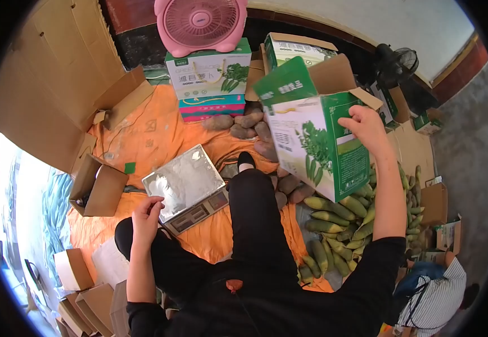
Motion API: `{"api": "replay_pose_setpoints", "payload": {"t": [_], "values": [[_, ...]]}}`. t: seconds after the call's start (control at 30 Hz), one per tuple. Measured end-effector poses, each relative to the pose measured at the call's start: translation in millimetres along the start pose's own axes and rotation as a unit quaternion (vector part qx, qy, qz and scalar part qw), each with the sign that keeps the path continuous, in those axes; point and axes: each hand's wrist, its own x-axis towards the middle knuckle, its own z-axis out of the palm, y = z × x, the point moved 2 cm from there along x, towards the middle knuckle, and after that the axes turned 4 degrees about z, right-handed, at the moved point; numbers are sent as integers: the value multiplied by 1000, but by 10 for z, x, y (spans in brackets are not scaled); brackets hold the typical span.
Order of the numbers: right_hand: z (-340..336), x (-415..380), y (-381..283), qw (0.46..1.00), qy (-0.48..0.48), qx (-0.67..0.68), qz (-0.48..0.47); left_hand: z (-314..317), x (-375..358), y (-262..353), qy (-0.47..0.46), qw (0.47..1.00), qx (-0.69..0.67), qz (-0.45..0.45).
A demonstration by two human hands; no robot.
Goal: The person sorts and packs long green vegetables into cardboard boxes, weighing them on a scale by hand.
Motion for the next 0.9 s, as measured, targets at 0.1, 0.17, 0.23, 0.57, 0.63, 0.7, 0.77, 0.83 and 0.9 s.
{"api": "replay_pose_setpoints", "payload": {"t": [0.1, 0.17, 0.23, 0.57, 0.63, 0.7, 0.77, 0.83, 0.9], "values": [[-38, -19, -231, 995, -19, -10, -102, 164, 59, 76, 19, 999, -11, 24], [202, -141, -445, 990, -59, 4, -129, 47, 5, 4, 27, 999, -24, 21], [410, -209, -616, 987, -86, 6, -135, -102, -42, 12, 31, 999, 2, 5], [1219, -132, -1175, 932, -196, -53, -301, -492, -91, -17, 270, 949, -144, 71], [1424, -115, -1205, 925, -225, -19, -307, -572, -135, 0, 258, 956, -113, 77], [1625, -86, -1208, 915, -252, -7, -315, -645, -169, 32, 252, 961, -87, 74], [1810, -50, -1205, 906, -274, 2, -323, -707, -161, 45, 200, 977, -48, 57], [2007, 8, -1169, 898, -314, 2, -308, -782, -139, 35, 152, 988, -12, 17], [2329, 169, -951, 892, -378, 37, -247, -798, -129, 102, 99, 994, 24, -29]]}}
